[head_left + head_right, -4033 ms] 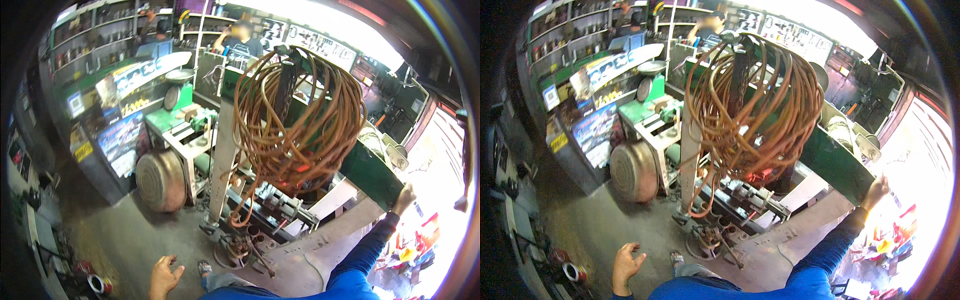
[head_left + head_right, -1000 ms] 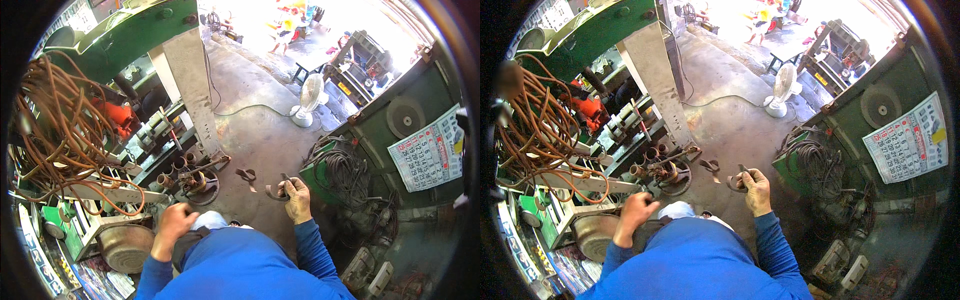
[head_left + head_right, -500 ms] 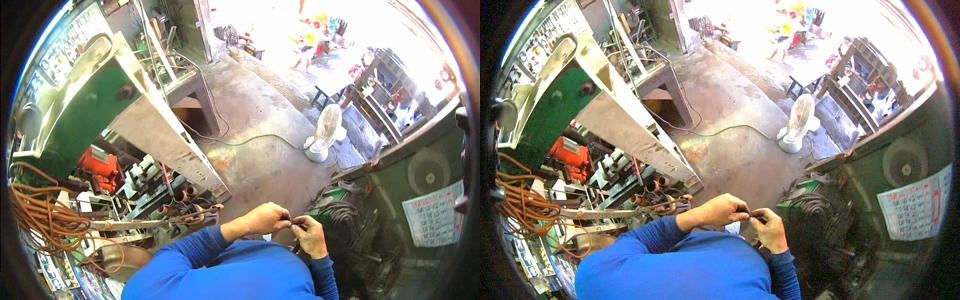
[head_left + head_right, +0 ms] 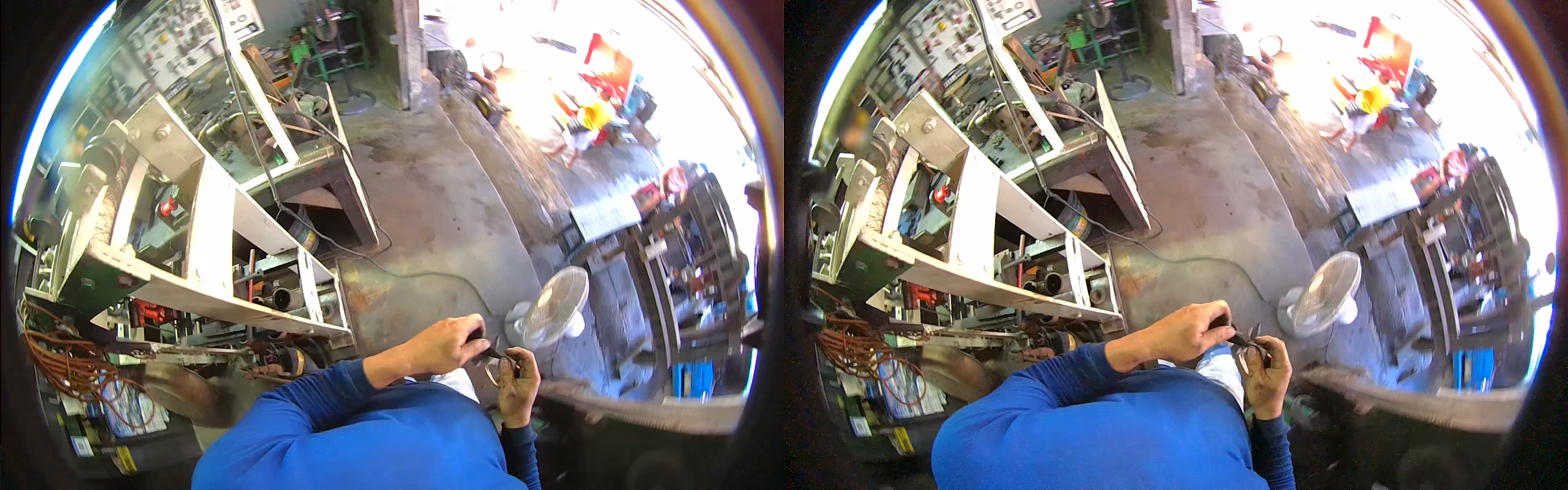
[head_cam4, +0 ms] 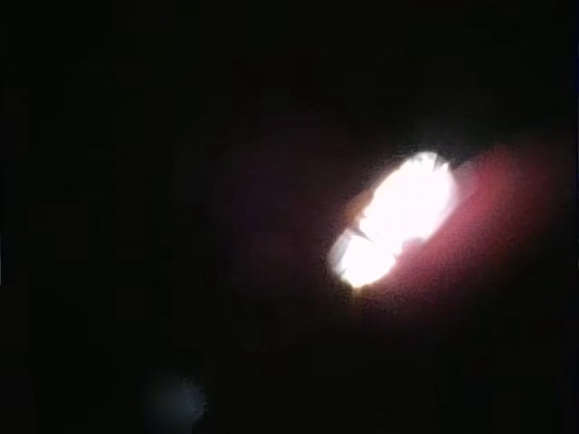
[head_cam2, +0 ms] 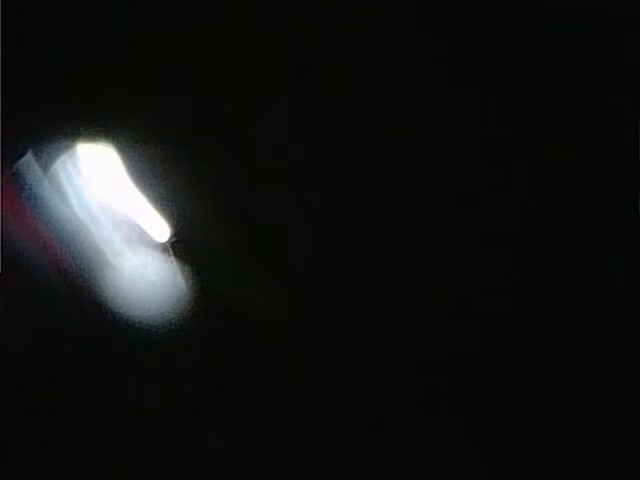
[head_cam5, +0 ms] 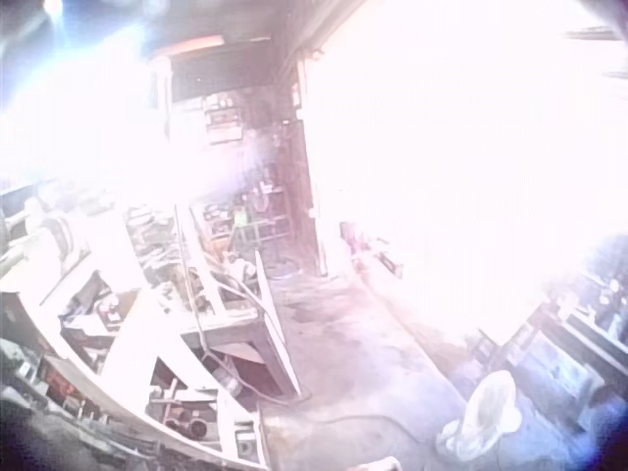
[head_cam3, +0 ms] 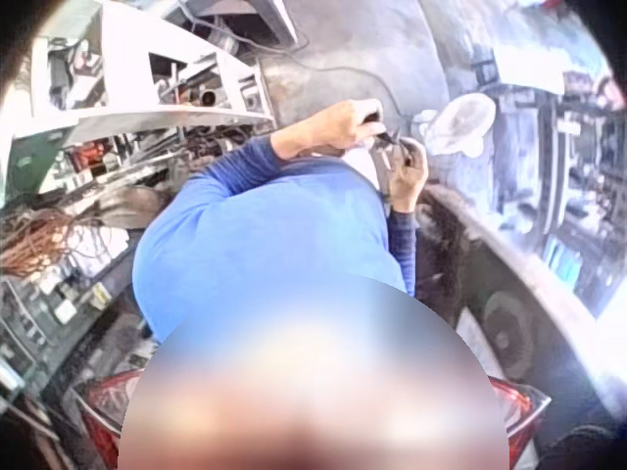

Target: The person handles a metal mechanical housing, moves to a bench grinder to grind its edges, then returns to the workbench to wipe the part with a cloth. The person also retrieves a small metal ring and uses pliers to manipulate it before placing it on the workbench.

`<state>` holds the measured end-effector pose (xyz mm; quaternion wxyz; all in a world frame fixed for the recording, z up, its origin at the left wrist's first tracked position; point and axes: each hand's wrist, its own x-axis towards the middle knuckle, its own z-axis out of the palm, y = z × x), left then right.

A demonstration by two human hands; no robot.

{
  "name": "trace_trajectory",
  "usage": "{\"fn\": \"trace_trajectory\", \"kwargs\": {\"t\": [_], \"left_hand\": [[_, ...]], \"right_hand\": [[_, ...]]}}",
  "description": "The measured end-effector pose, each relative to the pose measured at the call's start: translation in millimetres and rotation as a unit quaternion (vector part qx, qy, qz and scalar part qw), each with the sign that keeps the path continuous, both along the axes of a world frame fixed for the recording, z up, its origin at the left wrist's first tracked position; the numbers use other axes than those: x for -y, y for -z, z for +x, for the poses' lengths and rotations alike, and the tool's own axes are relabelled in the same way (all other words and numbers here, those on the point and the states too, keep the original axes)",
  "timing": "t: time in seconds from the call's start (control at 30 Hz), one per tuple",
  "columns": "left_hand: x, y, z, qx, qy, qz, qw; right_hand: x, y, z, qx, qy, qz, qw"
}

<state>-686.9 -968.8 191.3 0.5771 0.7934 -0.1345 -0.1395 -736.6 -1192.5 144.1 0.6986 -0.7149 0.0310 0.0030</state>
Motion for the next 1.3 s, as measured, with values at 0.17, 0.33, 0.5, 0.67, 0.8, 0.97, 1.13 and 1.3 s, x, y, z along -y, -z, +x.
{"fn": "trace_trajectory", "kwargs": {"t": [0.17,0.33,0.5,0.67,0.8,0.97,1.13,1.3], "left_hand": [[-6.6,-32.8,98.6,0.007,-0.078,-0.003,0.997],[-29.2,-34.7,194.9,0.163,-0.151,0.014,0.975],[-68.5,5.2,320.6,0.120,-0.303,-0.051,0.944],[-136.3,5.7,466.4,0.110,-0.361,-0.008,0.926],[-171.6,-20.8,557.1,0.168,-0.330,-0.007,0.929],[-212.7,-8.9,655.7,-0.003,-0.318,-0.341,0.884],[-275.7,20.6,760.1,-0.007,-0.402,-0.236,0.885],[-340.0,-2.7,853.7,0.151,-0.514,-0.034,0.843]], "right_hand": [[7.3,-20.2,179.2,-0.002,-0.192,-0.112,0.975],[-20.4,-34.9,338.7,-0.322,-0.440,0.049,0.837],[-86.6,-6.9,460.4,-0.190,-0.416,0.017,0.889],[-137.8,-20.5,587.4,-0.207,-0.371,0.058,0.903],[-188.5,-31.0,688.4,-0.043,-0.409,-0.043,0.911],[-260.9,-18.7,806.9,-0.094,-0.397,0.099,0.908],[-350.0,-10.2,943.4,-0.095,-0.517,0.042,0.850],[-454.1,-42.8,1066.7,-0.028,-0.647,-0.040,0.761]]}}
